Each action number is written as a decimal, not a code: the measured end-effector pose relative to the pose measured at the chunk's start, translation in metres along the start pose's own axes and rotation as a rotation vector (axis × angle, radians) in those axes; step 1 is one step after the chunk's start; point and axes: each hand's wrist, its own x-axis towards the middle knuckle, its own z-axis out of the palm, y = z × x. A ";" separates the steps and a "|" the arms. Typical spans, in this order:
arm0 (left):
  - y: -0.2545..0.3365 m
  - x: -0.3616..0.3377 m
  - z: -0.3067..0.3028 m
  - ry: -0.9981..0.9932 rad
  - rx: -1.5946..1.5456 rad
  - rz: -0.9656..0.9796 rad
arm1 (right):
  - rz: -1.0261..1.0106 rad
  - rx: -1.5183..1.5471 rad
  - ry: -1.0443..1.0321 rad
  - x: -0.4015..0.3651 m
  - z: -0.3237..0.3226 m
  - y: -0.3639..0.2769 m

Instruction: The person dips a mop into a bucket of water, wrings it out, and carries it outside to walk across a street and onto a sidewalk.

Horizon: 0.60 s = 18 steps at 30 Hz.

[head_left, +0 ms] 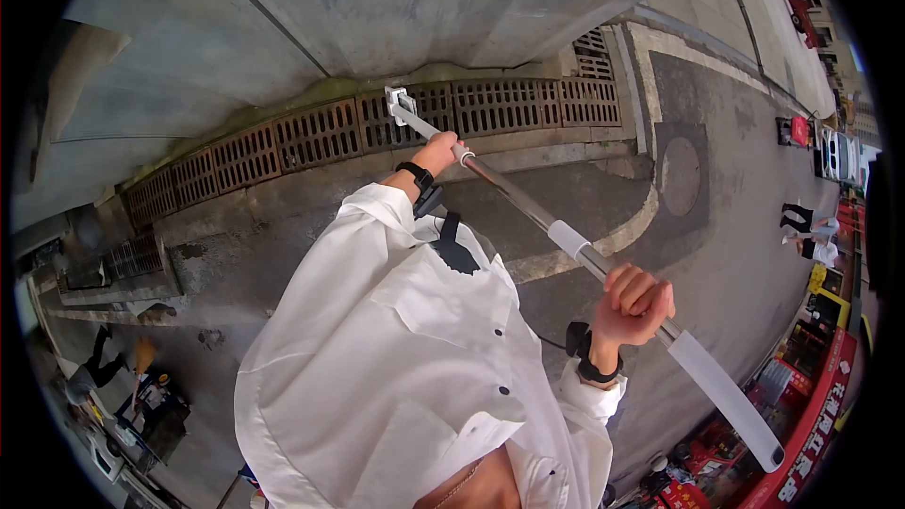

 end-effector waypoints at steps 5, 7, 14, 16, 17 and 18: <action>0.005 0.014 -0.005 0.101 0.012 0.003 | -0.017 0.019 0.065 -0.008 -0.007 -0.015; 0.009 0.022 -0.010 0.143 0.025 0.008 | -0.013 0.020 0.100 -0.013 -0.006 -0.023; 0.039 0.082 -0.064 0.182 0.081 0.092 | -0.031 0.001 0.252 -0.012 -0.013 -0.070; 0.044 0.077 -0.069 0.171 0.089 0.132 | -0.055 0.009 0.268 -0.015 -0.019 -0.082; 0.051 0.057 -0.064 0.164 0.105 0.127 | -0.080 0.023 0.283 -0.016 -0.021 -0.086; 0.058 0.032 -0.059 0.159 0.124 0.120 | -0.085 -0.013 0.293 -0.017 -0.021 -0.087</action>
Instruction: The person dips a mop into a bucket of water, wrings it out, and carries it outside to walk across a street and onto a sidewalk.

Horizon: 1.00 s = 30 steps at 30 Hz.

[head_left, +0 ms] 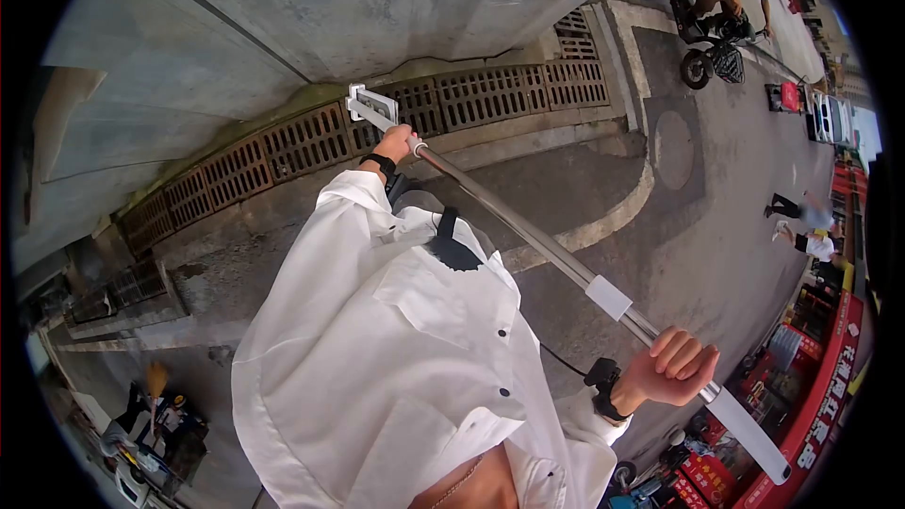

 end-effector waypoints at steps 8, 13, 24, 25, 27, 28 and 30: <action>-0.002 0.066 -0.019 -0.085 0.024 -0.047 | -0.016 -0.003 0.019 0.004 0.002 -0.016; -0.006 0.032 0.007 -0.096 -0.051 -0.054 | -0.075 -0.006 0.057 0.003 -0.003 -0.027; -0.066 -0.028 0.046 -0.096 0.121 -0.176 | -0.077 -0.071 -0.036 -0.037 0.017 0.030; -0.072 -0.039 0.051 -0.093 0.146 -0.184 | -0.086 -0.101 -0.061 -0.042 0.021 0.042; -0.068 -0.101 0.073 -0.060 0.166 -0.185 | -0.093 -0.136 -0.072 -0.050 0.021 0.051; -0.070 -0.127 0.085 -0.033 0.174 -0.180 | -0.108 -0.104 -0.042 -0.053 0.019 0.052; -0.084 -0.140 0.097 -0.035 0.210 -0.206 | -0.122 -0.079 0.034 -0.057 0.015 0.055</action>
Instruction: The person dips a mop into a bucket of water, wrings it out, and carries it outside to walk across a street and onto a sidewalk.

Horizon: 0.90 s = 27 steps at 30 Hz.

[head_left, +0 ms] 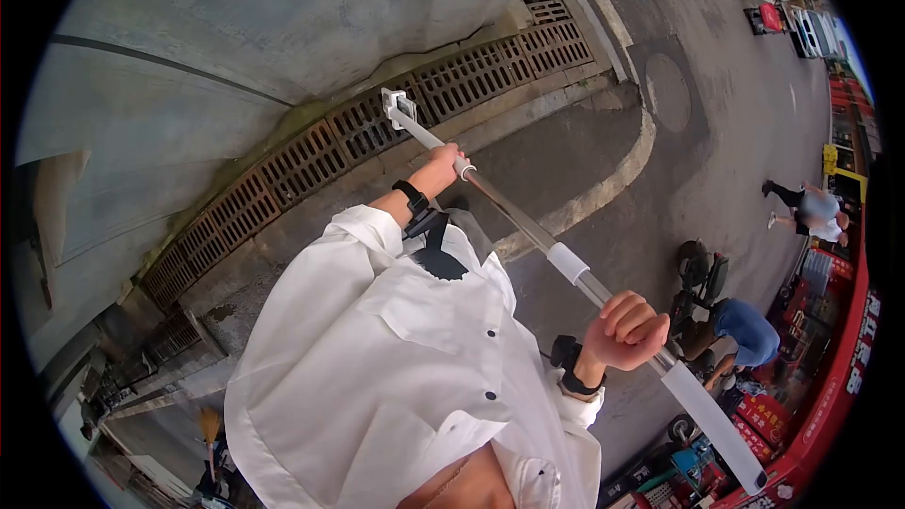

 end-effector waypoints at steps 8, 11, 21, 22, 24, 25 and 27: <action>-0.068 -0.088 0.051 -0.051 0.194 -0.084 | 0.019 -0.128 0.072 -0.055 -0.020 0.069; -0.108 -0.116 0.063 -0.071 0.278 -0.084 | 0.014 -0.131 0.162 -0.073 -0.048 0.075; -0.206 -0.150 0.084 -0.504 0.483 -0.433 | -0.116 -0.242 0.400 -0.112 -0.155 -0.007; -0.217 -0.159 0.088 -0.511 0.476 -0.510 | -0.133 -0.251 0.425 -0.117 -0.167 -0.018; -0.248 -0.167 0.093 -0.517 0.477 -0.594 | -0.169 -0.248 0.424 -0.130 -0.188 -0.040; -0.264 -0.168 0.095 -0.524 0.512 -0.607 | -0.189 -0.262 0.452 -0.137 -0.197 -0.051; -0.298 -0.168 0.101 -0.545 0.432 -0.679 | -0.205 -0.337 0.467 -0.152 -0.215 -0.074</action>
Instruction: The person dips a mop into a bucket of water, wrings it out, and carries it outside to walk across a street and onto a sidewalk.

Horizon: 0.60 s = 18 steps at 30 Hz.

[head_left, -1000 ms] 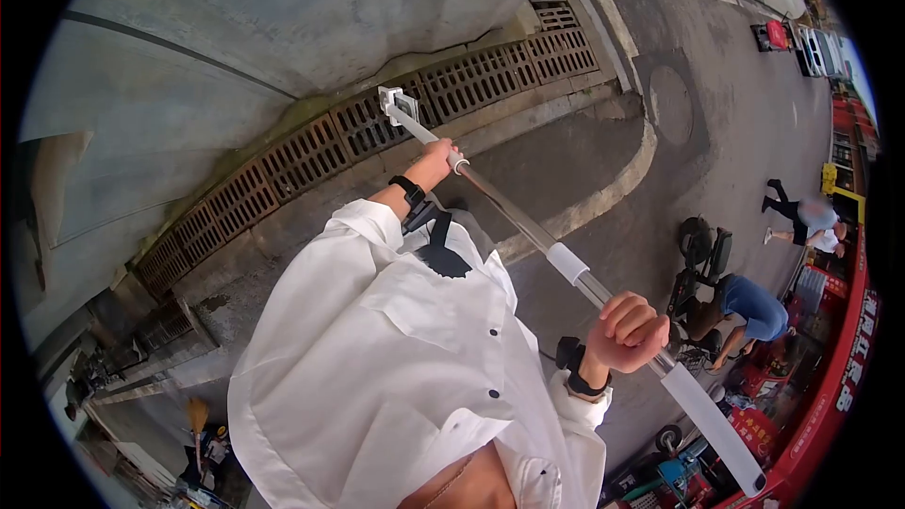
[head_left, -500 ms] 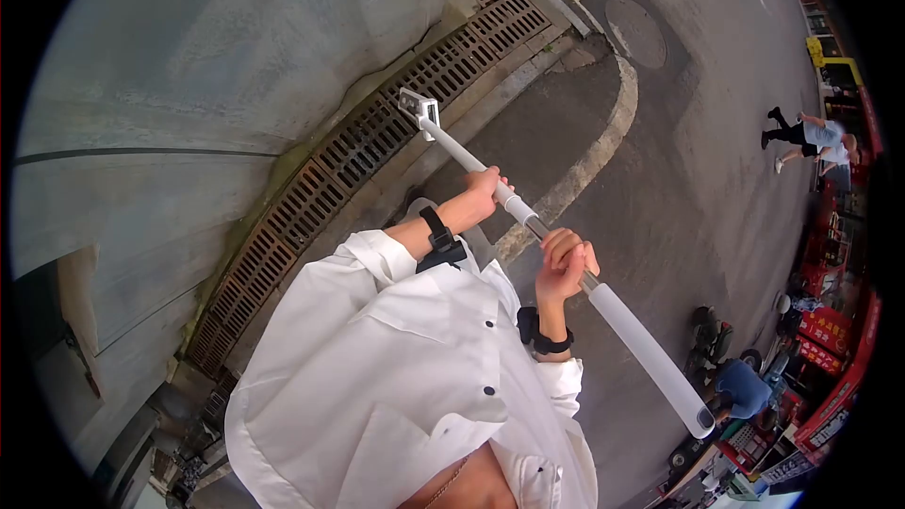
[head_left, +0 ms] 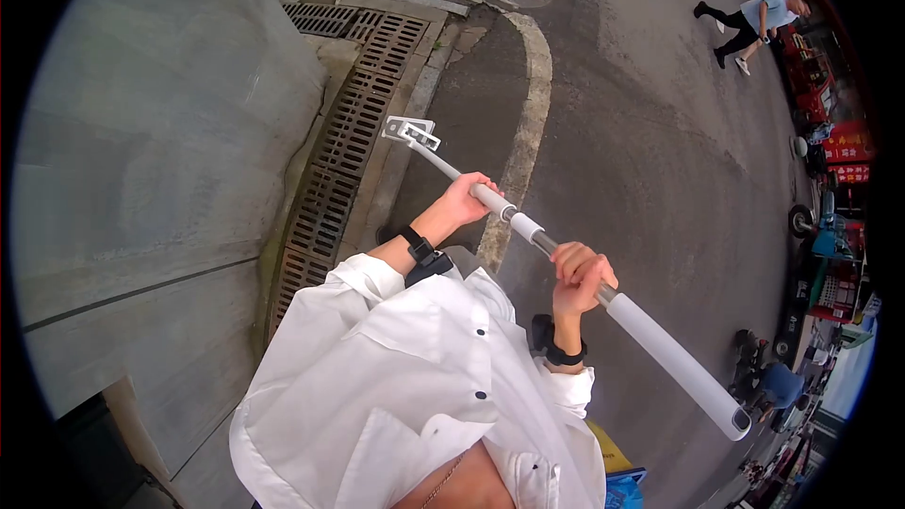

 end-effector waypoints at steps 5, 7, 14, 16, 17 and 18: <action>-0.055 0.073 0.034 0.144 -0.001 -0.123 | -0.058 -0.120 0.276 -0.002 -0.064 -0.031; -0.075 0.100 0.039 0.201 0.049 -0.122 | -0.097 -0.156 0.338 -0.006 -0.085 -0.047; -0.103 0.197 0.041 0.289 0.194 -0.253 | -0.175 -0.260 0.469 -0.026 -0.134 -0.103; -0.117 0.225 0.017 0.262 0.246 -0.287 | -0.189 -0.317 0.490 -0.054 -0.136 -0.095; -0.129 0.244 0.011 0.242 0.258 -0.296 | -0.174 -0.356 0.478 -0.057 -0.142 -0.096; -0.134 0.261 0.005 0.243 0.275 -0.321 | -0.181 -0.376 0.499 -0.056 -0.143 -0.097</action>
